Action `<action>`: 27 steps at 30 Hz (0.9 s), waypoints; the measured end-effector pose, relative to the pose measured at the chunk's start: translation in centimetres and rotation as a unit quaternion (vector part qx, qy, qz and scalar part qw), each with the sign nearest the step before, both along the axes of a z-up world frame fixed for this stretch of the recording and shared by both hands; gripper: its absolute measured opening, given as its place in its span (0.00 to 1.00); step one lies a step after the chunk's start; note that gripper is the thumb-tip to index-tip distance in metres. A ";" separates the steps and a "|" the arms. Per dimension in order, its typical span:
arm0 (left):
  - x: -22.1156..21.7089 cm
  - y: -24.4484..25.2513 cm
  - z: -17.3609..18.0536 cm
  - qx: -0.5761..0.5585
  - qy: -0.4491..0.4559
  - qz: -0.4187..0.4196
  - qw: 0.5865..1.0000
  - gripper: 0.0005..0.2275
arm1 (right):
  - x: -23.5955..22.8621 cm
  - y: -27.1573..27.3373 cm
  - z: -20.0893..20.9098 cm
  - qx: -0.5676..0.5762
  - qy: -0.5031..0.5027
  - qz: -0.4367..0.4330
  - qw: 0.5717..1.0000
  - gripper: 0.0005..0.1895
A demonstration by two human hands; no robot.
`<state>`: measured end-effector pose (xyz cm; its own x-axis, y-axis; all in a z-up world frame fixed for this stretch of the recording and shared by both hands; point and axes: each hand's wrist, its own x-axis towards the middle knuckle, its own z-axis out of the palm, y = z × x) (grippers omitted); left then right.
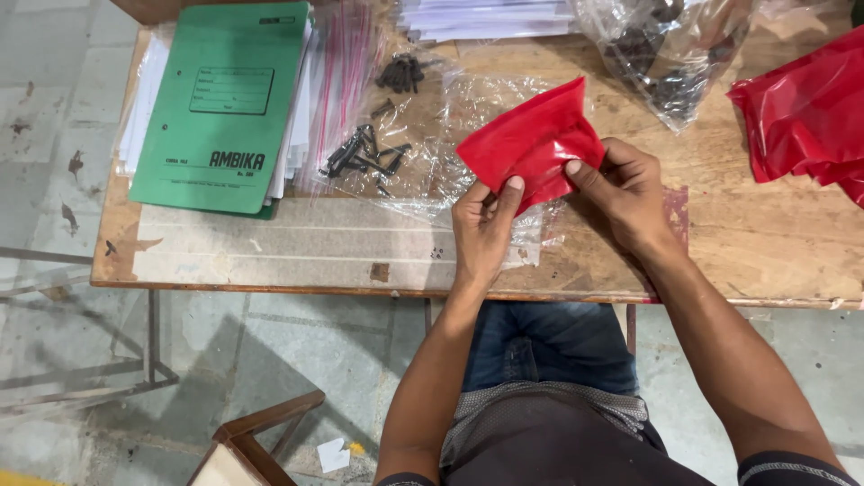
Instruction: Packing hardware components and instruction manuals into plastic bags at a workbench.
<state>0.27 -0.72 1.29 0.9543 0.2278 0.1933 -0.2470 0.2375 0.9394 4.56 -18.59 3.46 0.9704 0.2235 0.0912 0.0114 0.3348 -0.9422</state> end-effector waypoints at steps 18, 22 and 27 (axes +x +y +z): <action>-0.3 0.4 -0.2 0.090 0.063 -0.002 0.994 0.06 | 0.4 0.0 -2.4 -0.082 -0.066 -0.015 0.994 0.10; 0.2 0.5 2.1 0.137 -0.019 -0.052 0.989 0.07 | -0.2 -0.3 -0.4 -0.107 -0.060 -0.012 0.992 0.13; 0.4 0.9 1.5 0.151 0.005 -0.070 0.986 0.10 | 0.6 -0.7 0.3 -0.216 -0.172 -0.041 0.960 0.12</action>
